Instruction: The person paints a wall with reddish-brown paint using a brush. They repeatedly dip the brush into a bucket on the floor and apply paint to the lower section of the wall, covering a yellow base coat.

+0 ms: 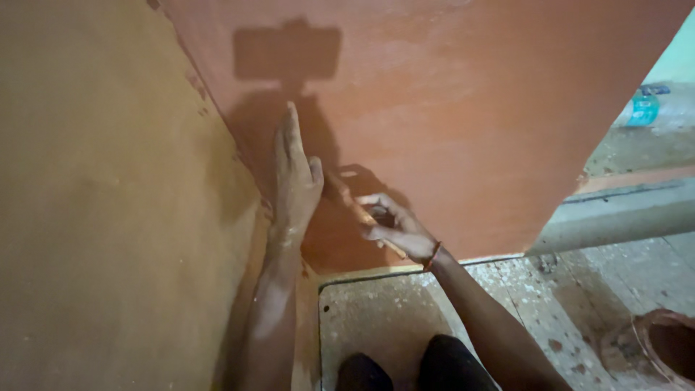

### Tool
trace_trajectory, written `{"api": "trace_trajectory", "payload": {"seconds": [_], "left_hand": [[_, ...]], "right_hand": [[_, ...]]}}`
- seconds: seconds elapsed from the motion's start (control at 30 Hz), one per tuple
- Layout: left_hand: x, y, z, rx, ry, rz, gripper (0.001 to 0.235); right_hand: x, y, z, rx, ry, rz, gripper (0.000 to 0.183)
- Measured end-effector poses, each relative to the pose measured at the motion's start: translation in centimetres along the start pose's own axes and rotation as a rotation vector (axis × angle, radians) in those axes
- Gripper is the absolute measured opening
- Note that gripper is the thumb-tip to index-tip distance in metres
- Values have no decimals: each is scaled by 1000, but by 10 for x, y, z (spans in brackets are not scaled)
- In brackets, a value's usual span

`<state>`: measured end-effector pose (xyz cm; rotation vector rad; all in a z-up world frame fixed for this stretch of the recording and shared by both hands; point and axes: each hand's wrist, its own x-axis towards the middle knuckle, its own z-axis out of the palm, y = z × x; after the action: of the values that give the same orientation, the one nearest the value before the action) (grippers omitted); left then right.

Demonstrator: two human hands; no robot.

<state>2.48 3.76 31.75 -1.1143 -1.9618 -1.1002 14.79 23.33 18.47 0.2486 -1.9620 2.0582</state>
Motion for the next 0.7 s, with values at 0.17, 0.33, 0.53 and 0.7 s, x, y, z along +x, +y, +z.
{"api": "trace_trajectory", "payload": {"seconds": [0.17, 0.33, 0.53, 0.7], "left_hand": [[-1, -10, 2, 160, -134, -78, 99], [-11, -35, 27, 191, -296, -169, 109], [-17, -44, 28, 224, -322, -135, 111], [-16, -34, 13, 158, -192, -53, 107]], "right_hand": [[-24, 8, -36, 160, 520, -117, 59], [-76, 46, -60, 29, 954, -337, 55], [-54, 106, -42, -208, 809, 262, 42], [-44, 137, 31, 33, 117, -24, 52]]}}
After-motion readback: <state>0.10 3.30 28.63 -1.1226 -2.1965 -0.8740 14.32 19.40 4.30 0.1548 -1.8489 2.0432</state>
